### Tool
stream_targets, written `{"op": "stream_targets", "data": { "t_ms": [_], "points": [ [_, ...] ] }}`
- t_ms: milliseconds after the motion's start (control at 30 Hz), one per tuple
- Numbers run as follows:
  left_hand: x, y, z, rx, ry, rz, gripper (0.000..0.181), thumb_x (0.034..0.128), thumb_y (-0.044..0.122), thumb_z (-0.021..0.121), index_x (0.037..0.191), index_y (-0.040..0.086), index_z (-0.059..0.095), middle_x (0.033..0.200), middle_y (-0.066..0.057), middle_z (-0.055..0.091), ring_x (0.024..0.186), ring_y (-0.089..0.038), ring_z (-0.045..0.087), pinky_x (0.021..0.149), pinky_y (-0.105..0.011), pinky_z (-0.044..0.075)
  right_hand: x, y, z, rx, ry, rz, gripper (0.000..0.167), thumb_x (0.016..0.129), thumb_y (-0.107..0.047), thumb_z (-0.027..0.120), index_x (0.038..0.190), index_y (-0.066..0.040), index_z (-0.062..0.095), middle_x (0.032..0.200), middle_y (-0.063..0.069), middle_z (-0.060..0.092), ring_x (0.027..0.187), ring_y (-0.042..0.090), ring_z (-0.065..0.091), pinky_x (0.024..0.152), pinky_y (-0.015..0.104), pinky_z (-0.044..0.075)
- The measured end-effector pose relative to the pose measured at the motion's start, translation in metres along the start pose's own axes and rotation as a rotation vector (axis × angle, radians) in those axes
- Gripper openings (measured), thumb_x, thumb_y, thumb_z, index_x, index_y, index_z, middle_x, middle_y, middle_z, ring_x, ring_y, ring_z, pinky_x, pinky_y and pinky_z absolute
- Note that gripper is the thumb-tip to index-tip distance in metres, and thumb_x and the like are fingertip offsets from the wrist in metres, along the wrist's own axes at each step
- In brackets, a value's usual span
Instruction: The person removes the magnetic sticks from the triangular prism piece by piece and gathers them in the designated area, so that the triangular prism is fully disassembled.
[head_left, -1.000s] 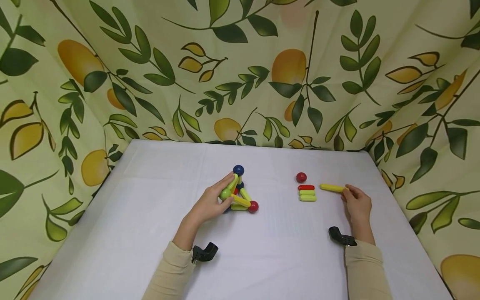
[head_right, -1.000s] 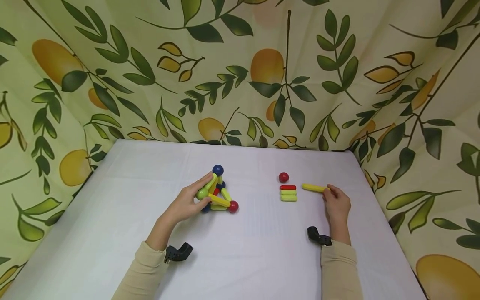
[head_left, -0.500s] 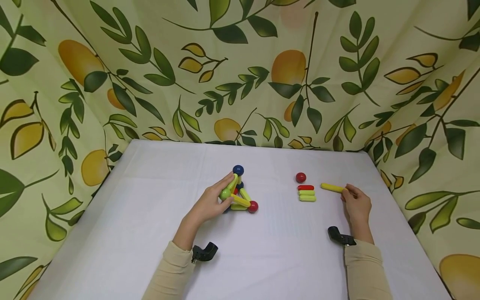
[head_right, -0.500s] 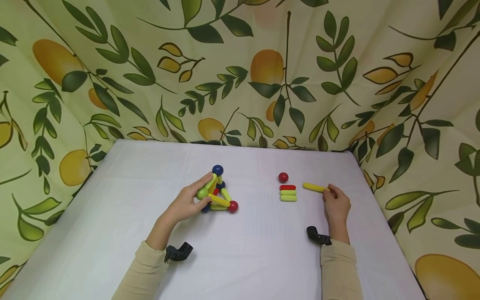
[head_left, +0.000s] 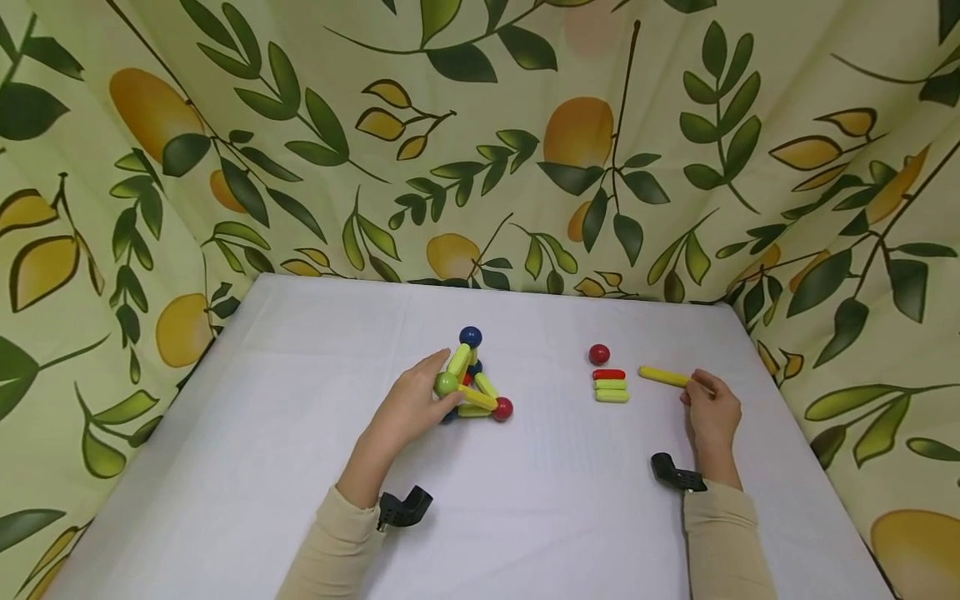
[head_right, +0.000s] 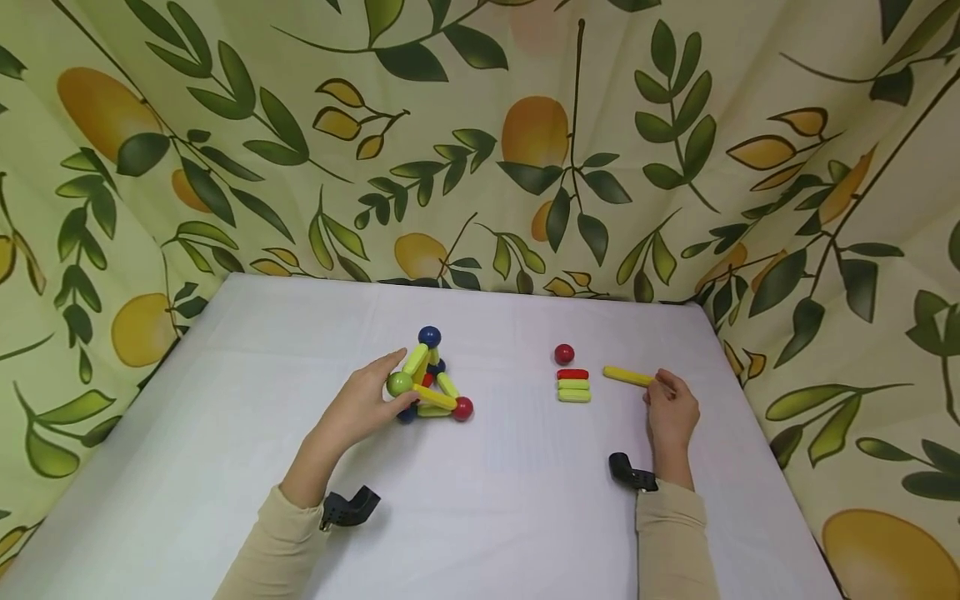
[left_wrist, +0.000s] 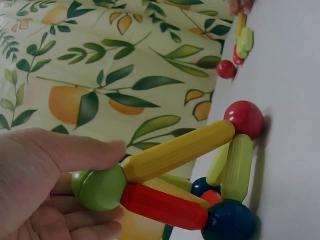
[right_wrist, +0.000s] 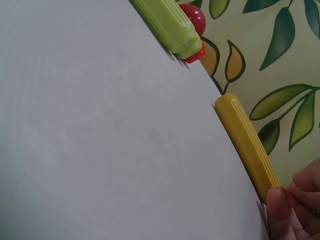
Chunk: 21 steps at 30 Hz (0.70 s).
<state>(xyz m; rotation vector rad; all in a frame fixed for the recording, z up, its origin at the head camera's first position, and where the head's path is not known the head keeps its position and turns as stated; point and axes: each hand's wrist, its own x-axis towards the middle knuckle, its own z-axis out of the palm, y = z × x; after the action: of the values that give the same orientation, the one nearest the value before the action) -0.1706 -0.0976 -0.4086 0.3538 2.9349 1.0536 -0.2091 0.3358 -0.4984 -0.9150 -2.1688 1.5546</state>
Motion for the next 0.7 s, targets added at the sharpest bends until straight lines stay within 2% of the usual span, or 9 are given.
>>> {"op": "stream_targets", "data": {
  "t_ms": [67,200,300,400,467,533,600,700],
  "points": [
    [0.000,0.002,-0.002,-0.003,-0.005,-0.024,0.062,0.0853,0.024,0.070,0.137,0.001,0.047,0.136,-0.017,0.053,0.121,-0.030,0.054,0.099,-0.043,0.046,-0.002,-0.002,-0.001,0.002,0.024,-0.012,0.039,0.095,-0.019,0.052,0.131,-0.006,0.055,0.098,-0.012,0.056,0.065,-0.006,0.052,0.057,0.005,0.043],
    [0.001,0.001,-0.003,-0.011,-0.030,-0.030,0.056,0.0870,0.022,0.069,0.135,0.001,0.049,0.132,-0.017,0.056,0.112,-0.027,0.058,0.093,-0.041,0.051,-0.010,-0.008,0.000,-0.043,0.116,-0.123,0.034,0.094,-0.018,0.050,0.125,-0.007,0.060,0.090,-0.015,0.053,0.069,-0.007,0.047,0.060,0.007,0.039],
    [0.003,-0.002,-0.004,-0.033,-0.054,-0.007,0.056,0.0875,0.023,0.068,0.136,0.001,0.049,0.132,-0.017,0.055,0.112,-0.027,0.057,0.094,-0.041,0.051,-0.020,-0.018,0.006,-0.036,0.182,-0.287,0.030,0.093,-0.013,0.051,0.118,-0.005,0.063,0.092,-0.006,0.058,0.074,-0.007,0.046,0.063,0.008,0.037],
    [0.008,-0.009,-0.007,-0.076,-0.090,0.038,0.055,0.0883,0.023,0.067,0.136,0.004,0.048,0.134,-0.015,0.054,0.118,-0.028,0.054,0.098,-0.043,0.048,-0.036,-0.032,0.017,0.013,0.173,-0.472,0.025,0.091,-0.004,0.052,0.111,0.001,0.065,0.101,0.010,0.065,0.078,-0.009,0.048,0.067,0.007,0.038],
    [0.011,-0.017,-0.008,-0.115,-0.121,0.081,0.053,0.0890,0.024,0.066,0.136,0.006,0.049,0.136,-0.013,0.053,0.122,-0.028,0.052,0.101,-0.044,0.045,-0.048,-0.041,0.027,0.027,0.112,-0.576,0.023,0.089,0.001,0.053,0.108,0.004,0.065,0.103,0.017,0.066,0.079,-0.011,0.050,0.069,0.005,0.039],
    [0.016,-0.025,-0.009,-0.191,-0.161,0.124,0.049,0.0896,0.021,0.065,0.135,0.008,0.051,0.136,-0.011,0.053,0.125,-0.028,0.050,0.104,-0.046,0.042,-0.061,-0.049,0.038,0.029,0.012,-0.654,0.021,0.089,0.003,0.054,0.106,0.004,0.066,0.102,0.020,0.067,0.079,-0.011,0.052,0.071,0.003,0.040],
    [0.022,-0.034,-0.008,-0.290,-0.204,0.172,0.045,0.0904,0.017,0.062,0.133,0.009,0.053,0.136,-0.011,0.053,0.125,-0.029,0.049,0.105,-0.048,0.040,-0.073,-0.054,0.049,0.042,-0.123,-0.706,0.019,0.089,0.003,0.057,0.106,0.004,0.065,0.102,0.020,0.067,0.080,-0.007,0.056,0.071,0.002,0.042],
    [0.031,-0.044,-0.005,-0.472,-0.270,0.212,0.040,0.0898,0.007,0.058,0.130,0.008,0.056,0.135,-0.012,0.054,0.122,-0.028,0.050,0.106,-0.046,0.040,-0.091,-0.058,0.067,0.054,-0.345,-0.761,0.019,0.090,0.000,0.059,0.108,0.002,0.066,0.104,0.018,0.068,0.085,0.010,0.063,0.073,0.005,0.046]
  ]
}}
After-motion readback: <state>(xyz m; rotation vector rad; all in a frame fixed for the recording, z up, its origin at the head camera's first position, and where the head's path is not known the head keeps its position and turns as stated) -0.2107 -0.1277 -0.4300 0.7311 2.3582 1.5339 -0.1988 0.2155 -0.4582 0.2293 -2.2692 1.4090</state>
